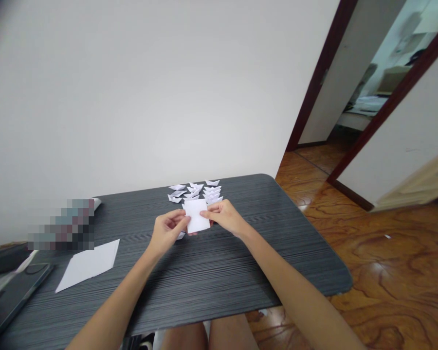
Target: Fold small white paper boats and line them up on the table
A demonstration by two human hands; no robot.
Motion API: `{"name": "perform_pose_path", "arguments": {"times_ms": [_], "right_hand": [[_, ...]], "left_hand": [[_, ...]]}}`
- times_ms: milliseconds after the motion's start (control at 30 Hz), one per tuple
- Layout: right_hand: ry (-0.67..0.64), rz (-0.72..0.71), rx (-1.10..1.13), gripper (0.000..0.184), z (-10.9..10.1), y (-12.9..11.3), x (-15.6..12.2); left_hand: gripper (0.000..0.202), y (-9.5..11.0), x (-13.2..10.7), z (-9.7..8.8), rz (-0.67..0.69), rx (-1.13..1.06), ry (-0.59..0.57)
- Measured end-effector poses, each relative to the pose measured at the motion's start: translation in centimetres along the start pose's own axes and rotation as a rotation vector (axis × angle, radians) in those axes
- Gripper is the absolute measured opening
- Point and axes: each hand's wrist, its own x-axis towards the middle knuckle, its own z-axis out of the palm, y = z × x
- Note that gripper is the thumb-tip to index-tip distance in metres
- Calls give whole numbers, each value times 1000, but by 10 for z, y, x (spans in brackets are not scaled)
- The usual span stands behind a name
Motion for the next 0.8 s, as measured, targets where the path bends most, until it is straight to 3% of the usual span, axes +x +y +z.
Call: {"name": "perform_pose_path", "arguments": {"times_ms": [67, 200, 333, 500, 633, 700, 800], "right_hand": [[-27, -39, 20, 23, -1, -2, -1], [-76, -114, 88, 20, -3, -3, -2], [-96, -176, 161, 16, -5, 2, -2], [-137, -181, 221, 9, -6, 5, -3], [-222, -181, 320, 15, -3, -2, -6], [-244, -174, 317, 18, -2, -6, -7], [-169, -166, 220, 18, -2, -7, -6]], "left_hand": [[19, 2, 0, 0, -31, -53, -57], [21, 6, 1, -1, 2, -155, -27], [15, 7, 0, -3, 15, -310, -90], [12, 5, 0, -7, -16, -388, -163], [16, 8, 1, -5, -23, -275, -179], [15, 10, 1, -2, 43, -142, -148], [17, 10, -3, 5, 189, 75, -122]]}}
